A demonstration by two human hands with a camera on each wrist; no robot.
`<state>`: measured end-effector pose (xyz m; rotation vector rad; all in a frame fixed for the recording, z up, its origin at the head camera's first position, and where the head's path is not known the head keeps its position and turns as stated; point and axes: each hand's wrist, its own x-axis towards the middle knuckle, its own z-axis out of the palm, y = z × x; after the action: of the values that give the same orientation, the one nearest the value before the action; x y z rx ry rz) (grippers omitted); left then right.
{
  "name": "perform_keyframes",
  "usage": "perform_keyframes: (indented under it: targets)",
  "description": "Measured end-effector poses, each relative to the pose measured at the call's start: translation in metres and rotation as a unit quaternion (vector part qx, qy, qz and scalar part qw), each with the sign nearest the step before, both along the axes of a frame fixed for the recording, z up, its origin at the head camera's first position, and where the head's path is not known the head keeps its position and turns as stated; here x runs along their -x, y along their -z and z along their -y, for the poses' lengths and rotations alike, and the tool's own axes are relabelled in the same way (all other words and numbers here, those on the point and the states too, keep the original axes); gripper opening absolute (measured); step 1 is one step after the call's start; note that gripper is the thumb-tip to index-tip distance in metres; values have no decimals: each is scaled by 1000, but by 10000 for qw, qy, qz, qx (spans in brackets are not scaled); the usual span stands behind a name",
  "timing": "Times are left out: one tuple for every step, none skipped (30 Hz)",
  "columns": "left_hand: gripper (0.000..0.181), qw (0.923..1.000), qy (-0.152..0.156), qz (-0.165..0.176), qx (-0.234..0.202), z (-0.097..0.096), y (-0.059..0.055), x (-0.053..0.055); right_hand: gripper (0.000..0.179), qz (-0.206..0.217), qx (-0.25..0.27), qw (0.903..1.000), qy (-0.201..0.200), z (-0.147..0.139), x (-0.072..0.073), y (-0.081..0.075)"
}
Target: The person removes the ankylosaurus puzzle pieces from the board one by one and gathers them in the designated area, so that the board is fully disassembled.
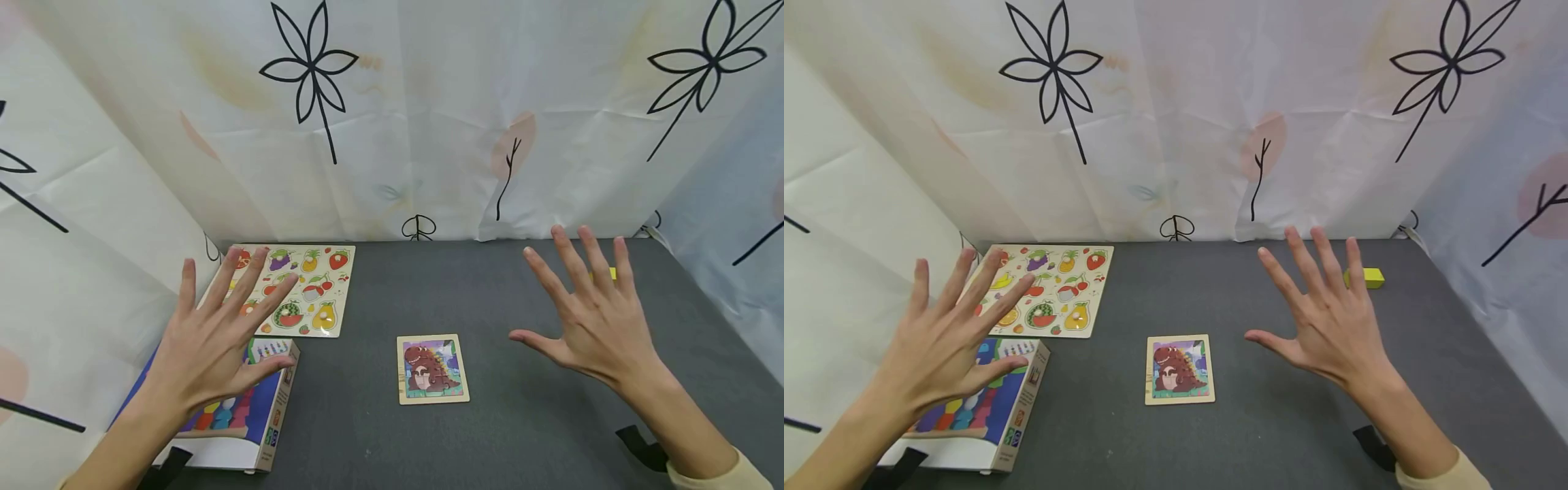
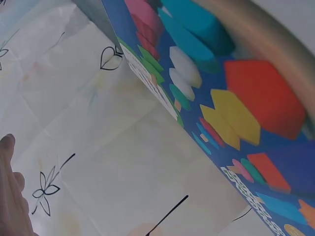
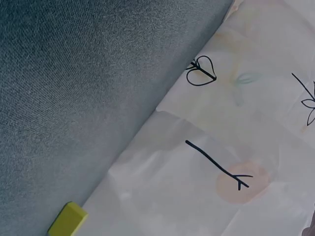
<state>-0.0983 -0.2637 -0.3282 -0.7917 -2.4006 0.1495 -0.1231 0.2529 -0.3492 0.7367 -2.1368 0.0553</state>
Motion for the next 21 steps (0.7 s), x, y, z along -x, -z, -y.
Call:
perform_keyframes:
  targets:
    - [100,10000,0,4,-2,0,0,0,103,39,8,10000,-3,0,0,0]
    - [100,10000,1,8,0,-1,0,-1,103,85,9,10000,4,1,0,1]
    - [100,10000,0,14,4,-1,0,-1,104,138,4,9999,14,1,0,1]
    - [100,10000,5,21,-1,-2,-1,-2,104,192,2,9998,19,2,0,1]
    - [99,10000,9,31,-3,-2,-1,-2,104,273,-15,9996,35,3,-1,1]
    - [99,10000,17,44,-9,-3,-1,-3,104,367,-41,9993,52,4,-1,2]
    - [99,10000,26,57,-15,-4,-1,-4,105,445,-68,9990,71,5,-1,2]
    - [99,10000,37,71,-26,-5,-2,-5,104,501,-87,9987,94,6,-1,2]
    - [99,9999,47,85,-46,-7,-2,-6,104,544,-91,9984,99,8,-1,3]
    - [98,9999,58,105,-69,-8,-2,-7,103,610,-97,9980,104,9,-1,3]
    - [97,9999,62,133,-90,-10,-2,-8,102,638,-95,9979,103,11,-1,3]
    - [96,9998,68,157,-114,-11,-2,-9,101,658,-79,9978,72,12,-1,4]
    - [94,9997,57,197,-121,-13,-1,-10,99,640,-41,9979,16,15,-1,5]
    - [93,9996,50,239,-116,-15,-1,-11,97,629,3,9980,-57,17,0,5]
    - [91,9995,60,286,-107,-17,0,-12,95,643,32,9978,-123,19,0,6]
    - [88,9993,93,335,-103,-19,1,-13,93,689,50,9975,-176,21,0,7]
    - [86,9992,139,375,-98,-21,2,-14,92,734,87,9970,-224,23,0,8]
    - [83,9988,188,432,-94,-24,3,-15,91,795,143,9963,-286,25,-1,9]
    - [81,9984,229,513,-77,-26,3,-17,90,856,194,9956,-336,28,-1,9]
    - [80,9977,284,608,-78,-29,4,-18,89,960,236,9944,-370,32,-1,10]
    - [74,9968,327,721,-95,-31,5,-21,89,1099,270,9928,-388,35,-1,11]
